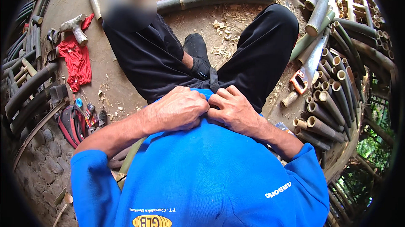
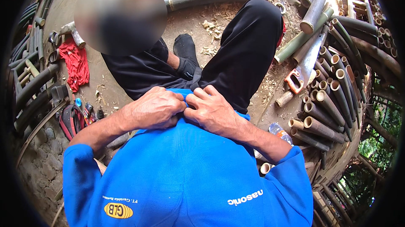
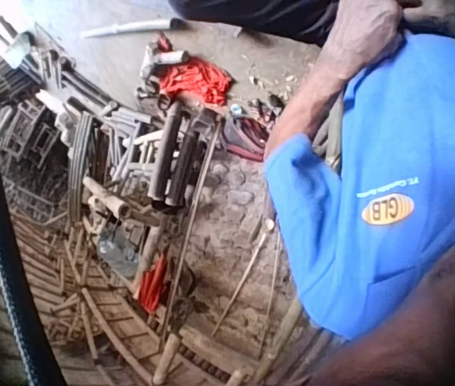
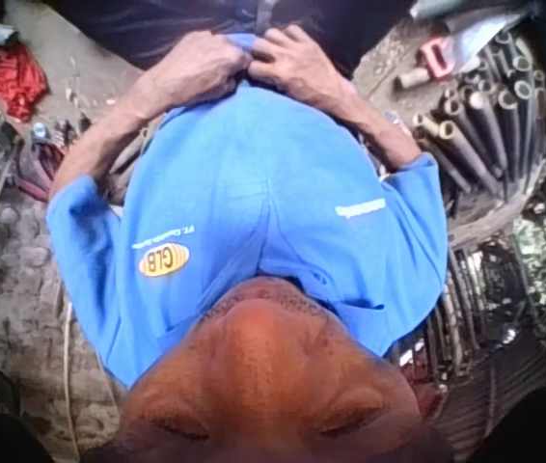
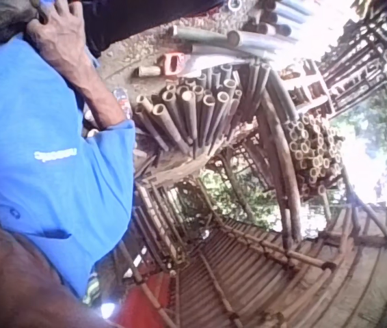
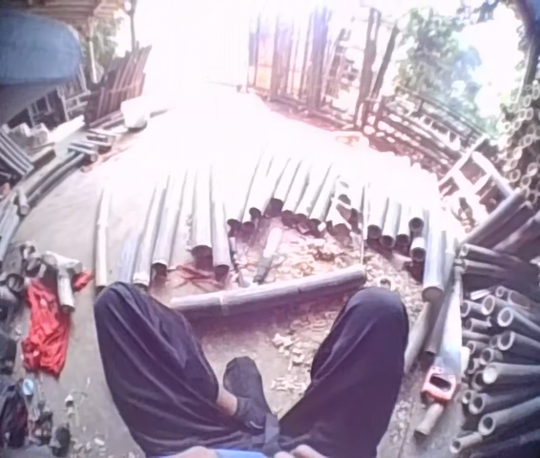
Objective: The person uses a saw and a knife to cut and notch bamboo poles while sitting on the ground.
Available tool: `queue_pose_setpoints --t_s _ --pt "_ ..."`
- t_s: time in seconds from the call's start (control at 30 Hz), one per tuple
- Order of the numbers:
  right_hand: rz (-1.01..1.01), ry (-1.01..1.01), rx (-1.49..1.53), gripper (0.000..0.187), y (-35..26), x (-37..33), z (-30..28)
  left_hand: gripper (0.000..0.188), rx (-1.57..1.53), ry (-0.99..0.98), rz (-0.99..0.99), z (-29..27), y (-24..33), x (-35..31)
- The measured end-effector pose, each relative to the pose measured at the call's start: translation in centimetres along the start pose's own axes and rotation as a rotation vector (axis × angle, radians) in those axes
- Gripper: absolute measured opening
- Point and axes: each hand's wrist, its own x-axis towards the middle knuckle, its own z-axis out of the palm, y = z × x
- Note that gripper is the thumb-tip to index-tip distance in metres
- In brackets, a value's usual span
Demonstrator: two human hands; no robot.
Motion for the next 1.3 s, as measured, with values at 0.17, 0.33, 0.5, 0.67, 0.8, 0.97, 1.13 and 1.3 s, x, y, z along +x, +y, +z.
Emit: queue_pose_setpoints --t_s 0.17,0.33,0.5,0.67,0.8,0.97,1.13,1.3 --pt "0.077 0.096 -0.068 0.017 -0.2 0.0 0.5 0.012 -0.130 0.426 -0.245 2.9 0.5 -1.5" --pt "0.113 0.342 -0.083 0.023 -1.2 0.4 0.2 0.015 -0.517 0.672 -0.602 4.6 -0.7 -1.1" --pt "0.089 0.084 -0.072 0.022 -1.0 -0.5 0.9 0.018 -0.855 0.504 -0.818 3.4 -1.1 -0.5" --pt "0.173 0.103 0.002 0.019 -1.1 -0.2 1.2 0.013 -1.044 0.141 -0.534 2.0 -2.9 -1.4" --pt "0.186 0.145 0.026 0.017 -1.2 -0.6 1.6 0.015 -0.629 0.075 -0.195 0.5 -2.3 -0.2" --pt "0.209 0.120 0.240 0.015 -0.8 -1.7 1.2 0.021 -0.622 0.017 -0.313 0.9 -2.3 -0.4" --pt "0.264 0.102 0.370 0.013 0.4 -0.8 1.0 0.041 -0.636 -0.004 -0.313 0.4 -1.8 0.1" --pt "0.238 0.146 0.308 0.011 -0.2 -0.5 1.4 0.039 -0.396 0.280 -0.287 2.7 -0.3 0.0"
